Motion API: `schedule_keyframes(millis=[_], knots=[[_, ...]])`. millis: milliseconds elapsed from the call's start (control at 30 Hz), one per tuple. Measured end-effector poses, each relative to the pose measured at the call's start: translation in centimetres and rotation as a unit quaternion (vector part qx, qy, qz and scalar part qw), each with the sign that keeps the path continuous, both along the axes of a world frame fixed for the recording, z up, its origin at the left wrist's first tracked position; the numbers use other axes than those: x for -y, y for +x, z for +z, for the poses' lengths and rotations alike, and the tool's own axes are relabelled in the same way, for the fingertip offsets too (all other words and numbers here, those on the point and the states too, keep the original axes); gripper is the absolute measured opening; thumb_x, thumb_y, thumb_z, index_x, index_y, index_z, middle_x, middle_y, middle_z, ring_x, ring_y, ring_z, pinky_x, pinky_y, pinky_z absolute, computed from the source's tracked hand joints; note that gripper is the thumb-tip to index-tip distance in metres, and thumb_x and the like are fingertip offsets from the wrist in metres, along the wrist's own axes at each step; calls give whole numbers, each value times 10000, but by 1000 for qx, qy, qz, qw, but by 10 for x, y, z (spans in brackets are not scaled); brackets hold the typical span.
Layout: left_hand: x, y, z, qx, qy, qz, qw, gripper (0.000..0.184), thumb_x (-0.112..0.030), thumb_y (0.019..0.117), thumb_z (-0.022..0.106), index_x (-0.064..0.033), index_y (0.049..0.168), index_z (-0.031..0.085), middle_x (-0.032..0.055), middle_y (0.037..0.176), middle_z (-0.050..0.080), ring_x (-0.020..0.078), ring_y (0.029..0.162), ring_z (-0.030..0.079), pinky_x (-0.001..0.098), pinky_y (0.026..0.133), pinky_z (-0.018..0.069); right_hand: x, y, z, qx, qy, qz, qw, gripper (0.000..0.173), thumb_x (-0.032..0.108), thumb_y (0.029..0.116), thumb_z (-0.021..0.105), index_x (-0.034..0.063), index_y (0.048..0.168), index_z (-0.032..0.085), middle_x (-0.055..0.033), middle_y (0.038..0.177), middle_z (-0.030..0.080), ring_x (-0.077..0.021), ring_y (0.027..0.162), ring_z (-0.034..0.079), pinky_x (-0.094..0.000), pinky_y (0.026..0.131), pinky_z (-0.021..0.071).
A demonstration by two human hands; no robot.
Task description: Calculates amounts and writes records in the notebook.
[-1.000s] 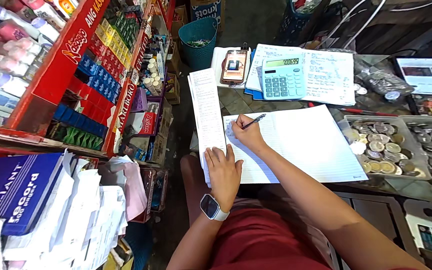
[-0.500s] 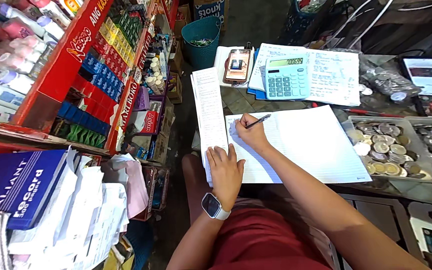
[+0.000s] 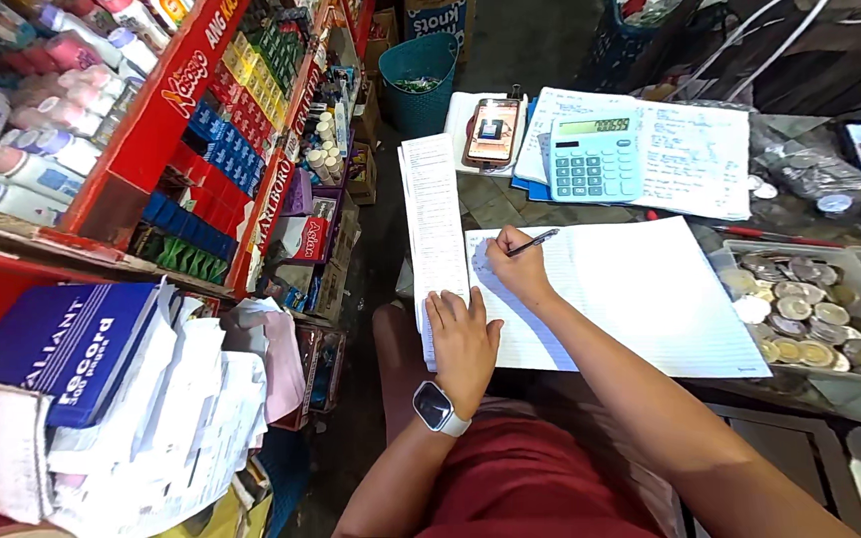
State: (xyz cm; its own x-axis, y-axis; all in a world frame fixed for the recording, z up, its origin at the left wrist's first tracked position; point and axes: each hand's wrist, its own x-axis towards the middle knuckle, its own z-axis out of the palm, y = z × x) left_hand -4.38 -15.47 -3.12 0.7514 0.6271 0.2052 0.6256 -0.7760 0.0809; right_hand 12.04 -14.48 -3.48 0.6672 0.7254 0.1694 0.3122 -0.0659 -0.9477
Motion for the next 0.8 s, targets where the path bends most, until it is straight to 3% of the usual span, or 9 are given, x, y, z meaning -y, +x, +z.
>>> schedule_keyframes(millis=[133, 233, 567, 700, 800], knots=[[0, 1, -3, 36, 4, -3, 999, 565, -503, 986, 531, -69, 1309, 696, 329, 1266, 646, 543, 1201, 606, 644, 1096, 401, -14, -23, 23, -78, 1, 66, 995, 265, 40, 980, 586, 70, 753, 453, 20, 563, 503, -44, 464, 527, -203, 486, 490], [1, 1, -6, 47, -1, -8, 999, 499, -466, 966, 569, -63, 1200, 747, 314, 1263, 652, 538, 1215, 597, 653, 1101, 389, -33, -37, 27, -95, -48, 145, 984, 261, 43, 980, 610, 62, 757, 476, 3, 565, 510, -58, 463, 528, -209, 480, 476], [5, 2, -7, 35, -8, -10, 999, 469, -457, 949, 577, -75, 1144, 768, 298, 1283, 650, 550, 1259, 560, 664, 1117, 359, -48, -43, 19, -49, -120, 198, 972, 289, 88, 971, 673, 61, 736, 508, -10, 556, 513, -70, 462, 523, -224, 489, 470], [6, 2, -7, 40, -9, 3, 999, 560, -506, 967, 540, -70, 1271, 718, 324, 1334, 614, 539, 1264, 565, 658, 1117, 361, -37, -37, 18, -154, -28, 145, 977, 255, 41, 990, 585, 82, 764, 473, 0, 579, 532, -73, 449, 530, -212, 456, 481], [8, 1, -2, 32, -41, 4, 999, 595, -499, 998, 500, -67, 1382, 642, 302, 1373, 597, 476, 1284, 578, 659, 1122, 344, -14, -31, 25, -153, 41, 107, 982, 297, 99, 966, 638, 137, 727, 465, 54, 549, 516, -31, 419, 489, -187, 425, 447]])
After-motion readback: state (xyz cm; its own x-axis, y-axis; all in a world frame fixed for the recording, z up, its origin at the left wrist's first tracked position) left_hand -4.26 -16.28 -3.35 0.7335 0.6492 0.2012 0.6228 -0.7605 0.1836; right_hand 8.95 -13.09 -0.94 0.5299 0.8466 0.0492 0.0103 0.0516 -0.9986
